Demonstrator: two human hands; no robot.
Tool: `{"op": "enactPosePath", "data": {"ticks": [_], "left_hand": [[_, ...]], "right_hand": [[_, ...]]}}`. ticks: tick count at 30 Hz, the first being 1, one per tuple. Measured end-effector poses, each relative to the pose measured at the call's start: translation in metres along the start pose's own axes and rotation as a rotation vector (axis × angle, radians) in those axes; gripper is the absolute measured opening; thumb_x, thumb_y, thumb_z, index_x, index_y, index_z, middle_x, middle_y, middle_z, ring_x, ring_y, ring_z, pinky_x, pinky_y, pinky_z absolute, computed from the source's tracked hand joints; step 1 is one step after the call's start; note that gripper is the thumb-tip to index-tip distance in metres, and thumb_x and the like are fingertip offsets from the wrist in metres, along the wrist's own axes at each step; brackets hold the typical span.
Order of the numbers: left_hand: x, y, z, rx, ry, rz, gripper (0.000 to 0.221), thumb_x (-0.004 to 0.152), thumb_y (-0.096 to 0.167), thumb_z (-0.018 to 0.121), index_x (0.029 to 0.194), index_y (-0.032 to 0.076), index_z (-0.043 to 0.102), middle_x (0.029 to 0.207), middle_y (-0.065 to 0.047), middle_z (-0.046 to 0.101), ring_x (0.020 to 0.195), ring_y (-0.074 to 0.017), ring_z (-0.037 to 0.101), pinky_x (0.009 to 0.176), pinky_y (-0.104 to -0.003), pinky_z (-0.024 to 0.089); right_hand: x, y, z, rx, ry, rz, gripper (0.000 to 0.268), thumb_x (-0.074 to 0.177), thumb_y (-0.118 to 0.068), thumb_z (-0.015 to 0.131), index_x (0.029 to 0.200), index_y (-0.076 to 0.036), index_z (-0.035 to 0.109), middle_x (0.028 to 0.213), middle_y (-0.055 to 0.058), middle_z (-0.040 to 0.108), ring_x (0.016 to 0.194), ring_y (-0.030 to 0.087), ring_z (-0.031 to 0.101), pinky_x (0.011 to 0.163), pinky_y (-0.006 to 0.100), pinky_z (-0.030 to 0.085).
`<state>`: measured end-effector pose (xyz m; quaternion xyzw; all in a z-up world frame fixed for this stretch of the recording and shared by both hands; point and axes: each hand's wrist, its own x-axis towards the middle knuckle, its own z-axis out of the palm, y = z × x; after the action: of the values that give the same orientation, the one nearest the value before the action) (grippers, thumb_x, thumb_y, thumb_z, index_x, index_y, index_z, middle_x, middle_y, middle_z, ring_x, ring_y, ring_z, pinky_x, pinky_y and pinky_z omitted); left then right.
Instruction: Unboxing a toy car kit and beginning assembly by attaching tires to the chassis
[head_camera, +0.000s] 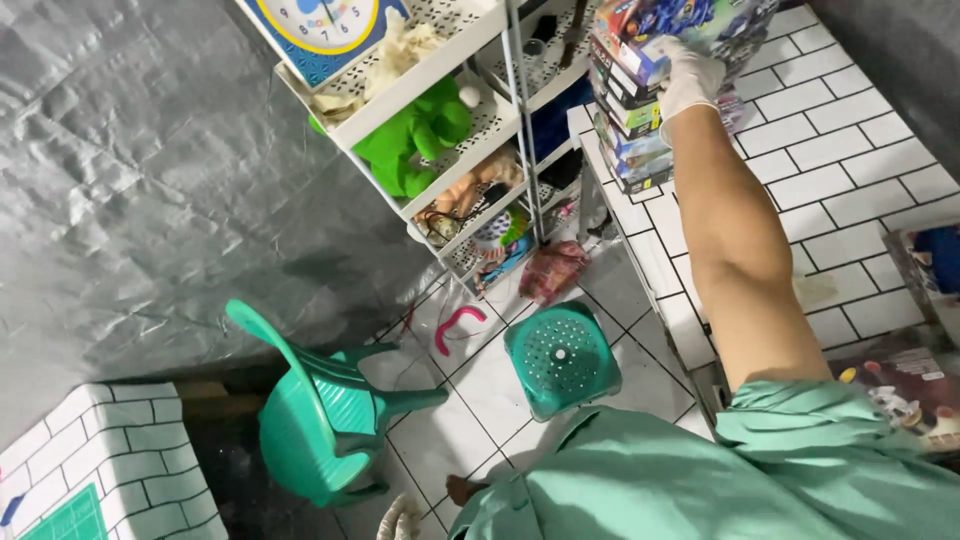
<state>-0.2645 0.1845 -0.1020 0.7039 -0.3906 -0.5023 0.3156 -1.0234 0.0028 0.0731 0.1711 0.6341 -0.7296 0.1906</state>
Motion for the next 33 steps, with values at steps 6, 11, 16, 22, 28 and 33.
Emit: {"op": "enactPosePath", "data": {"ticks": [6, 11, 16, 22, 28, 33], "left_hand": [[-0.027, 0.014, 0.016, 0.016, 0.05, -0.22, 0.038, 0.104, 0.021, 0.053, 0.136, 0.004, 0.064, 0.13, -0.02, 0.07, 0.121, -0.0357, 0.066, 0.11, -0.047, 0.045], [-0.006, -0.012, 0.02, -0.062, 0.027, -0.133, 0.031, 0.1, 0.015, 0.06, 0.126, 0.001, 0.073, 0.111, -0.021, 0.076, 0.1, -0.029, 0.072, 0.093, -0.037, 0.05], [0.005, -0.019, 0.021, -0.13, -0.056, -0.102, 0.028, 0.101, 0.01, 0.059, 0.123, -0.001, 0.072, 0.11, -0.022, 0.075, 0.095, -0.0307, 0.072, 0.088, -0.039, 0.053], [-0.009, 0.01, 0.022, -0.134, -0.061, -0.199, 0.026, 0.104, 0.005, 0.055, 0.123, -0.002, 0.072, 0.11, -0.021, 0.074, 0.1, -0.0305, 0.07, 0.095, -0.038, 0.054], [-0.009, 0.004, 0.009, -0.088, -0.109, -0.228, 0.028, 0.103, 0.009, 0.056, 0.126, 0.001, 0.07, 0.119, -0.018, 0.075, 0.107, -0.0265, 0.07, 0.095, -0.037, 0.052], [-0.007, -0.001, -0.002, -0.184, -0.144, -0.287, 0.027, 0.101, 0.006, 0.057, 0.125, -0.002, 0.067, 0.12, -0.02, 0.074, 0.111, -0.027, 0.068, 0.095, -0.036, 0.052]], "right_hand": [[-0.021, -0.005, -0.016, 0.227, -0.017, 0.128, 0.04, 0.059, 0.0, 0.085, 0.088, -0.007, 0.059, 0.102, 0.004, 0.067, 0.095, 0.02, 0.065, 0.077, 0.037, 0.048], [-0.04, 0.005, -0.042, 0.321, -0.127, 0.077, 0.021, 0.079, -0.002, 0.085, 0.092, -0.007, 0.07, 0.07, 0.001, 0.061, 0.057, 0.009, 0.048, 0.06, 0.027, 0.048], [-0.029, 0.044, -0.081, 0.455, -0.282, -0.127, 0.035, 0.078, 0.006, 0.085, 0.106, -0.011, 0.073, 0.121, 0.012, 0.082, 0.123, 0.036, 0.076, 0.11, 0.059, 0.059], [-0.052, 0.088, -0.146, 0.447, -0.423, -0.295, 0.045, 0.08, 0.007, 0.077, 0.117, -0.017, 0.068, 0.114, 0.002, 0.076, 0.119, 0.028, 0.07, 0.098, 0.052, 0.059], [-0.112, 0.146, -0.214, 0.258, -0.457, -0.172, 0.034, 0.082, -0.004, 0.076, 0.112, -0.017, 0.067, 0.113, 0.006, 0.075, 0.111, 0.027, 0.074, 0.099, 0.046, 0.059], [-0.141, 0.192, -0.25, 0.148, -0.273, 0.026, 0.033, 0.085, -0.004, 0.07, 0.111, -0.022, 0.065, 0.111, -0.004, 0.075, 0.107, 0.02, 0.075, 0.098, 0.036, 0.052]]}}
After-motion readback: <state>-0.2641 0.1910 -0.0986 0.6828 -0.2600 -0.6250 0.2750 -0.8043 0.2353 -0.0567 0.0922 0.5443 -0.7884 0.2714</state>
